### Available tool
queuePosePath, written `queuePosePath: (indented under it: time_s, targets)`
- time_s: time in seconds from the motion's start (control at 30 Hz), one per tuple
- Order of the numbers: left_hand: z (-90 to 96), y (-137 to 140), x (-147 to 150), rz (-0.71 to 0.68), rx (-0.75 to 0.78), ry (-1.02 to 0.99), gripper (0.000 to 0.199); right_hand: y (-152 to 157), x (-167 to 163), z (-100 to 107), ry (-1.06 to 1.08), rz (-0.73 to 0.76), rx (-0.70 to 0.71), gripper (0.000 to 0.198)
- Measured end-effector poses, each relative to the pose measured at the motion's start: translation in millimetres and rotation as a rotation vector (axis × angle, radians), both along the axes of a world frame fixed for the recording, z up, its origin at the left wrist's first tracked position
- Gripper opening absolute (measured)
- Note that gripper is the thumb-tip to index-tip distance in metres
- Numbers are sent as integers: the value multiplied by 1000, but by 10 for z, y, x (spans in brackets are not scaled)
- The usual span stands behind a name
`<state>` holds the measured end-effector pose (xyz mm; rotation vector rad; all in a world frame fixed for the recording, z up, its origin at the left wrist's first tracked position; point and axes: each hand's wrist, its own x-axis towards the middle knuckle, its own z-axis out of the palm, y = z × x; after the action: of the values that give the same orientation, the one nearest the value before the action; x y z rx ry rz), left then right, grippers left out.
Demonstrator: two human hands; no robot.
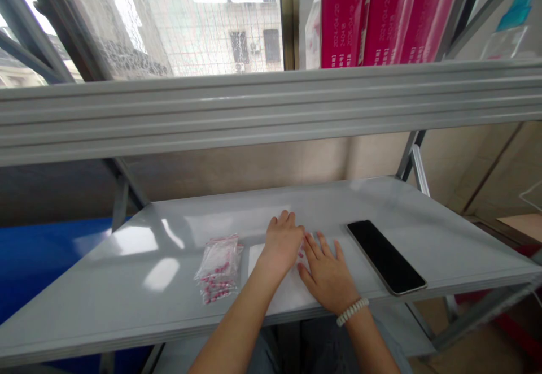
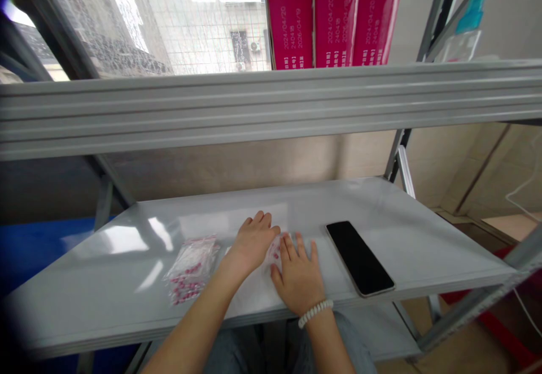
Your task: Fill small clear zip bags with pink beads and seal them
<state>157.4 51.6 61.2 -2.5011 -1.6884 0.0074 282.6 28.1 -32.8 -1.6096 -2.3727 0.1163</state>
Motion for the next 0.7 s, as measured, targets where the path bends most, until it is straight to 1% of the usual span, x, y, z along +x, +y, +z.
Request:
queuePosePath:
  time_s: [0.23, 0.33, 0.4, 0.5, 0.6, 0.67, 0.7]
  targets:
    - [-2, -5, -55, -20, 5, -12, 35, 3, 3, 18, 22, 3, -22, 61]
    - [-10, -30, -96, -27, 8, -46, 36, 7, 4, 30, 30, 4, -30, 61]
    - [-9, -43, -137, -8, 22, -82, 38, 6, 1, 34, 36, 3, -37, 61]
    - [-22, -57, -241, 95, 74, -159, 45, 1, -3, 31, 52, 2, -48, 61]
    - [-95, -106, -359, 234, 140, -271, 51, -4, 9, 26, 110, 16, -37, 61]
    - [-184, -181, -407, 293, 169, -357, 51, -2, 32, 32, 218, 15, 14, 62]
    - [-240, -232, -413, 308, 177, -394, 51, -1, 46, 42, 312, 7, 63, 62]
